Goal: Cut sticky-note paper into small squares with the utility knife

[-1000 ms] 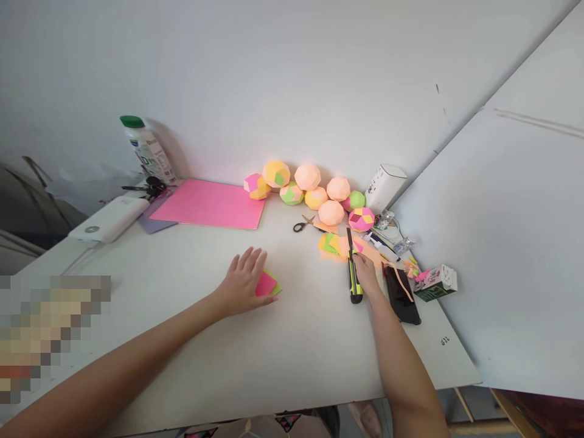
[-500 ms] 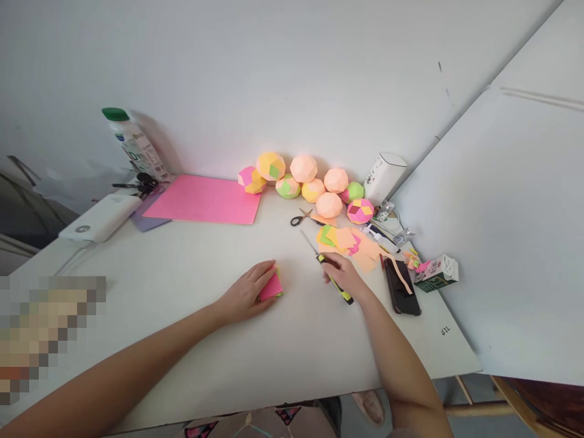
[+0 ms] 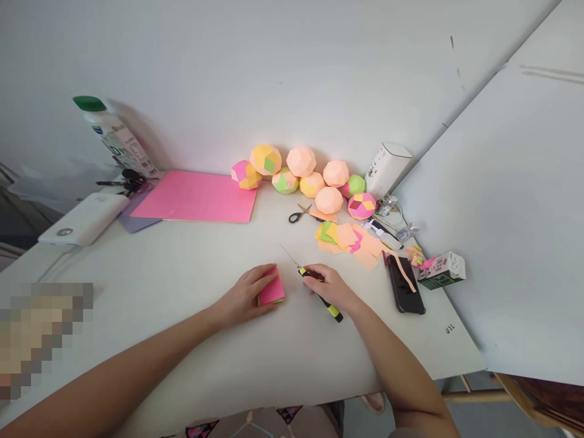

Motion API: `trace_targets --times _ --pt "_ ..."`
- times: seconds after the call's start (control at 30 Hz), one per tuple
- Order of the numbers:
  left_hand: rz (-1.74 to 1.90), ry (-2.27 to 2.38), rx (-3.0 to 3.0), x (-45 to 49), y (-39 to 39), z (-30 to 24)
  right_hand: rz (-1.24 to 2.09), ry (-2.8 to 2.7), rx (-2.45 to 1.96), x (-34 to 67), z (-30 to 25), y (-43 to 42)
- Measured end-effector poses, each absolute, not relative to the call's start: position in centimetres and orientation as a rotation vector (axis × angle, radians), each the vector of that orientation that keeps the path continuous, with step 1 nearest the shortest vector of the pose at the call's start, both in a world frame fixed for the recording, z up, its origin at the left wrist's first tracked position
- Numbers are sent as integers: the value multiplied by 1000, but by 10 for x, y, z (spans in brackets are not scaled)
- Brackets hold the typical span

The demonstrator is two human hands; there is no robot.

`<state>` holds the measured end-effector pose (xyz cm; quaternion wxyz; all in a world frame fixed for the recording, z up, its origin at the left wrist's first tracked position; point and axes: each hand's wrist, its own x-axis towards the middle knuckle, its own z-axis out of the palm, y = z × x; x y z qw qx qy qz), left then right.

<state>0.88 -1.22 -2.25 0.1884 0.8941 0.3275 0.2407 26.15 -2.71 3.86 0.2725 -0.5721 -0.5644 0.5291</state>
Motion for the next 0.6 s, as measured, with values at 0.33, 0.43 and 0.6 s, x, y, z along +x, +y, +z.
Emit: trace_targets --times 0.33,0.43,0.6 --pt "695 952 2502 9 -14 -20 1691 -1283 -1530 256 41 -30" --pt "679 953 2499 7 -13 -22 1844 -1182 -1433 253 35 -31" --pt "716 1000 2513 11 -22 -27 1879 -1016 -1352 245 27 -32"
